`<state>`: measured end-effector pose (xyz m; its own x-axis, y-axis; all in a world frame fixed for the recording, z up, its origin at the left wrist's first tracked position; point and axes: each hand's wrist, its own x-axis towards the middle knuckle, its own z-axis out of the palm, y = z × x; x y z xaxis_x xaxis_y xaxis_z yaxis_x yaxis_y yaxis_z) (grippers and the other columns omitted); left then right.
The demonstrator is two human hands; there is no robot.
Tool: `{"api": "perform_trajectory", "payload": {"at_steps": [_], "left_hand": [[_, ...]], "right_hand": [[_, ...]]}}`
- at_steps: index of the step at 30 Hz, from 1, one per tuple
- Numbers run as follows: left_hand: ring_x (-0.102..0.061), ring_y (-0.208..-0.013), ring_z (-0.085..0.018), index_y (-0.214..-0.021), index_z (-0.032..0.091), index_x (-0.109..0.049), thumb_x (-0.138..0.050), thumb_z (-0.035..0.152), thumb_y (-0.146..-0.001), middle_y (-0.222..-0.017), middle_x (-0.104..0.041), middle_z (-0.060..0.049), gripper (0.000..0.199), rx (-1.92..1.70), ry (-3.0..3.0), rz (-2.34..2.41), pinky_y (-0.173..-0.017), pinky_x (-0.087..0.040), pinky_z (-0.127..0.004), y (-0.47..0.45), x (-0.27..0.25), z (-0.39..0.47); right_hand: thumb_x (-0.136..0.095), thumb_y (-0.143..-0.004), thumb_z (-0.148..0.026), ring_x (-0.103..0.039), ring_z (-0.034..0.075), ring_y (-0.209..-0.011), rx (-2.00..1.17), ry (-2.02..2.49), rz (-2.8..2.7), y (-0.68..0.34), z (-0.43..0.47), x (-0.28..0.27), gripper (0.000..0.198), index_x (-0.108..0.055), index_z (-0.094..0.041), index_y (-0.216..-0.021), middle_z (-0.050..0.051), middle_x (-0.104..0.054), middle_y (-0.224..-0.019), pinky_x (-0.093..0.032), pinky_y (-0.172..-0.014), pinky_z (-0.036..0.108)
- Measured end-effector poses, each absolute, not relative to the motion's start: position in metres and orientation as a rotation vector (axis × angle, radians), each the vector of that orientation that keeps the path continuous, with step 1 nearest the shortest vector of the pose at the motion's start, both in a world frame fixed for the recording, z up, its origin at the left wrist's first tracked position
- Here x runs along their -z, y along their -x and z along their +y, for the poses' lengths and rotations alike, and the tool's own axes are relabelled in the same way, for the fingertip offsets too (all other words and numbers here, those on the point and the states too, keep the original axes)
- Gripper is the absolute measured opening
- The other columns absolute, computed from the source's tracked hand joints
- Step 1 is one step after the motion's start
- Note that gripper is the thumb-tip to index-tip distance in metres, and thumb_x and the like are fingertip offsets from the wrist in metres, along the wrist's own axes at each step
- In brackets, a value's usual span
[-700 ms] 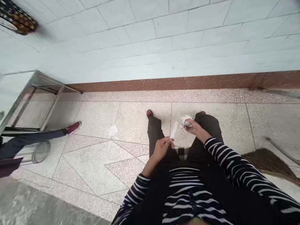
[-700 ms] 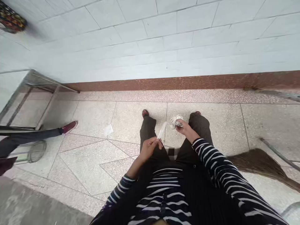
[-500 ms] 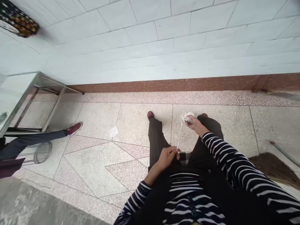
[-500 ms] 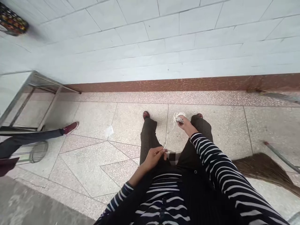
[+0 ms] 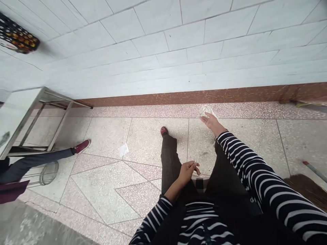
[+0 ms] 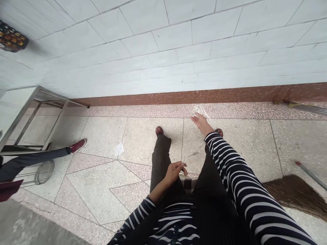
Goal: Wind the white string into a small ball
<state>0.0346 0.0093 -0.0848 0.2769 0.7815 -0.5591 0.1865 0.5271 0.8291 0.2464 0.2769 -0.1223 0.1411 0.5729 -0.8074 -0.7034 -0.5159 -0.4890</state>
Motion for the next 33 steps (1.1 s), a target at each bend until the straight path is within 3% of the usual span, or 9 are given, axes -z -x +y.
{"api": "perform_trajectory", "payload": {"at_steps": [4,8,15,21,26,29,33], "left_hand": [[-0.067,-0.065,-0.018,-0.089,0.016,-0.070,-0.063,0.061,-0.093,-0.060,-0.072,-0.002,0.045,-0.455,-0.866,1.286,-0.085,-0.050,-0.034,-0.041,0.109,0.018],[-0.065,-0.060,-0.018,-0.085,0.016,-0.068,-0.066,0.052,-0.092,-0.055,-0.069,-0.001,0.037,-0.415,-0.786,1.328,-0.080,-0.048,-0.032,-0.046,0.125,0.021],[-0.065,-0.058,-0.017,-0.084,0.016,-0.068,-0.069,0.052,-0.091,-0.055,-0.069,-0.001,0.036,-0.423,-0.796,1.293,-0.076,-0.048,-0.029,-0.049,0.128,0.022],[-0.066,-0.059,-0.017,-0.086,0.017,-0.068,-0.067,0.050,-0.093,-0.056,-0.069,0.001,0.034,-0.435,-0.904,1.234,-0.079,-0.050,-0.029,-0.058,0.115,0.016],[-0.062,-0.057,-0.016,-0.084,0.018,-0.066,-0.061,0.053,-0.095,-0.055,-0.066,0.002,0.037,-0.455,-1.024,1.255,-0.073,-0.047,-0.027,-0.063,0.107,0.006],[-0.063,-0.061,-0.017,-0.087,0.018,-0.068,-0.058,0.053,-0.097,-0.058,-0.066,0.003,0.038,-0.522,-1.109,1.220,-0.079,-0.048,-0.029,-0.064,0.101,0.005],[-0.064,-0.067,-0.018,-0.098,0.017,-0.073,-0.055,0.050,-0.099,-0.060,-0.069,0.002,0.038,-0.513,-1.239,1.185,-0.084,-0.049,-0.029,-0.064,0.096,0.003]], "right_hand": [[-0.068,-0.093,-0.002,-0.075,0.013,-0.074,-1.635,1.441,-0.028,-0.243,0.241,0.121,0.023,-0.066,-0.021,-0.107,0.001,-0.077,-0.088,-0.064,-0.074,0.023],[-0.074,-0.084,-0.001,-0.071,0.015,-0.061,-1.774,1.558,-0.183,-0.239,0.171,0.119,0.016,-0.073,-0.015,-0.092,0.007,-0.077,-0.078,-0.058,-0.059,0.024],[-0.076,-0.076,0.001,-0.065,0.012,-0.055,-1.843,1.654,-0.499,-0.229,0.079,0.111,0.016,-0.076,-0.015,-0.081,0.000,-0.070,-0.062,-0.051,-0.052,0.020],[-0.074,-0.083,-0.006,-0.061,0.011,-0.049,-1.852,1.697,-0.705,-0.226,0.038,0.105,0.023,-0.066,-0.017,-0.064,-0.002,-0.065,-0.052,-0.050,-0.051,0.019],[-0.083,-0.085,-0.013,-0.056,0.007,-0.042,-1.812,1.717,-0.788,-0.225,0.021,0.105,0.030,-0.066,-0.017,-0.061,-0.002,-0.067,-0.054,-0.041,-0.043,0.016],[-0.087,-0.086,-0.020,-0.063,0.010,-0.047,-1.832,1.655,-0.768,-0.225,0.018,0.100,0.030,-0.069,-0.016,-0.062,0.001,-0.069,-0.057,-0.047,-0.048,0.018],[-0.089,-0.084,-0.018,-0.073,0.014,-0.066,-1.879,1.504,-0.669,-0.224,0.014,0.090,0.018,-0.075,-0.016,-0.072,0.006,-0.078,-0.075,-0.061,-0.069,0.023]]}}
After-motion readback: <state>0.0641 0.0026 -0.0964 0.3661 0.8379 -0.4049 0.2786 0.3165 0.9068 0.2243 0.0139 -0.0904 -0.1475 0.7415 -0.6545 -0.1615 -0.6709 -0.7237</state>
